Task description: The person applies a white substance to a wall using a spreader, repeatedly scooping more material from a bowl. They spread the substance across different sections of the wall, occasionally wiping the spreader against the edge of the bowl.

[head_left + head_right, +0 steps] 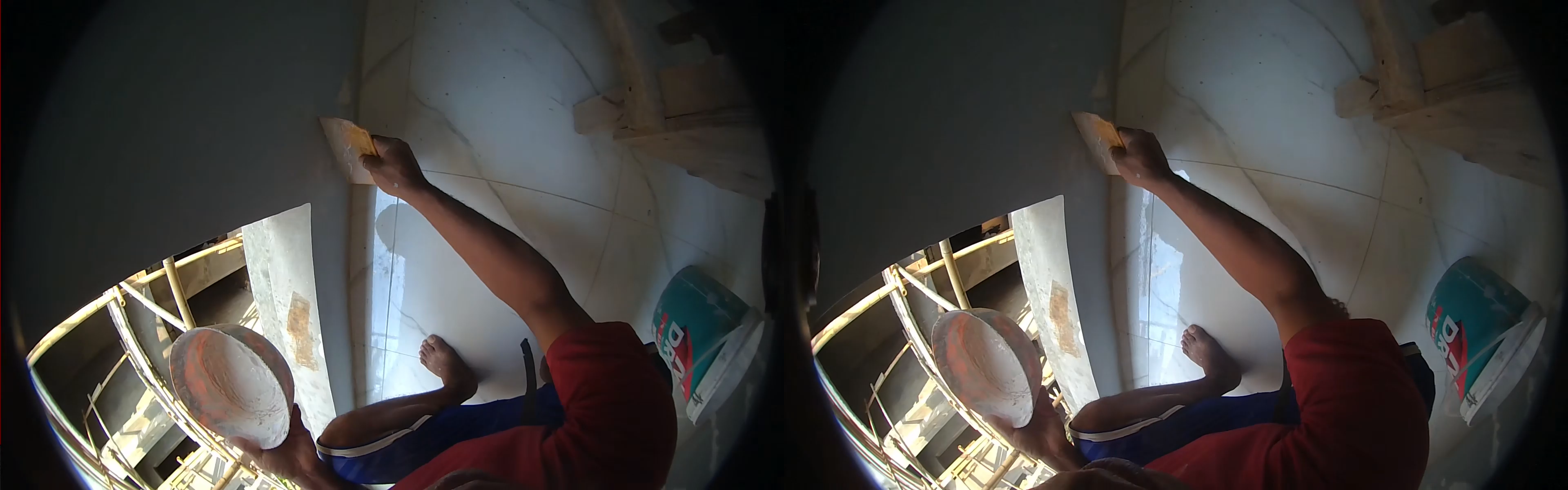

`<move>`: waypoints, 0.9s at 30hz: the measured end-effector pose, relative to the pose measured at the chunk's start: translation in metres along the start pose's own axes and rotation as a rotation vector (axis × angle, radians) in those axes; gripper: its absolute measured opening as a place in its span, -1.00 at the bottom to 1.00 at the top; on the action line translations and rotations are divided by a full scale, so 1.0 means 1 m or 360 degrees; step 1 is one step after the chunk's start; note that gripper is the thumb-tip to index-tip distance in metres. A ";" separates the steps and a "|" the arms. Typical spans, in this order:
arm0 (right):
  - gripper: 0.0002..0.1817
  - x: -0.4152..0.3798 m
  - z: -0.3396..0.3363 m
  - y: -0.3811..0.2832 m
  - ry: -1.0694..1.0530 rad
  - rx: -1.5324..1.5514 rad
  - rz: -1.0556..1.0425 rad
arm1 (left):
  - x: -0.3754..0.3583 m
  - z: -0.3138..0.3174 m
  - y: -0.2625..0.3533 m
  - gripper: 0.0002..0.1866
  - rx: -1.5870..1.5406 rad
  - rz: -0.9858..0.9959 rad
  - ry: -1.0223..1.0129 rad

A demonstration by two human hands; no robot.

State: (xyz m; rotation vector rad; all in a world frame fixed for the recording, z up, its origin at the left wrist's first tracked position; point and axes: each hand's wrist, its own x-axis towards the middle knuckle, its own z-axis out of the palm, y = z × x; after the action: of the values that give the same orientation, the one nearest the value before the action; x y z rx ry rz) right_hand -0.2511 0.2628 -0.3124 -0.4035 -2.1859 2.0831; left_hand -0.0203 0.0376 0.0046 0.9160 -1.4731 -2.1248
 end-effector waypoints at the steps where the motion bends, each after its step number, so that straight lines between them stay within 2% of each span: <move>1: -0.74 -0.002 -0.001 0.007 0.0012 0.0063 -0.0028 | 0.001 0.004 -0.001 -0.10 0.0066 -0.0022 -0.0065; 3: -0.74 0.020 -0.008 0.027 0.0227 0.0105 0.0066 | -0.004 0.006 -0.002 -0.09 0.0056 0.0029 0.0033; 5: -0.78 0.052 -0.009 0.059 0.0329 -0.0092 -0.0048 | -0.005 0.005 -0.001 -0.08 0.0062 0.0018 0.0076; 9: -0.84 0.089 -0.001 0.083 0.0338 0.0016 -0.0152 | -0.003 -0.013 0.006 -0.07 0.0162 0.0059 0.0091; 11: -0.87 0.089 -0.010 0.063 0.0088 0.0434 -0.0099 | -0.004 -0.014 0.008 -0.07 0.0225 0.0081 0.0147; 12: -0.87 0.091 -0.005 0.068 0.0082 0.0437 -0.0096 | -0.005 -0.017 0.010 -0.07 0.0227 0.0084 0.0153; 14: -0.84 0.095 0.004 0.077 0.0116 0.0207 -0.0396 | -0.007 -0.024 0.013 -0.28 0.0089 0.0070 0.0065; 15: -0.84 0.094 0.006 0.073 0.0110 0.0207 -0.0396 | -0.008 -0.021 0.013 -0.28 0.0088 0.0072 0.0070; 17: -0.81 0.088 0.009 0.065 -0.0014 0.0406 0.0086 | -0.011 -0.017 0.012 -0.28 0.0096 0.0116 0.0211; 18: -0.81 0.085 0.010 0.058 -0.0012 0.0398 0.0088 | -0.013 -0.014 0.011 -0.28 0.0095 0.0108 0.0211; 20: -0.78 0.074 0.018 0.043 0.0195 -0.0254 0.0042 | -0.014 -0.010 0.010 -0.27 0.0150 0.0175 0.0263; 27: -0.76 0.028 0.028 0.014 0.0295 -0.0439 -0.0048 | -0.019 -0.012 0.011 -0.29 0.0193 0.0208 0.0132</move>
State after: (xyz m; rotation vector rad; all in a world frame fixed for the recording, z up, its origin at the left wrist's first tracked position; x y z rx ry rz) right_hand -0.2833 0.2433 -0.3313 -0.5583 -2.3524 1.6569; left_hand 0.0008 0.0374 0.0178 0.9121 -1.5886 -1.9001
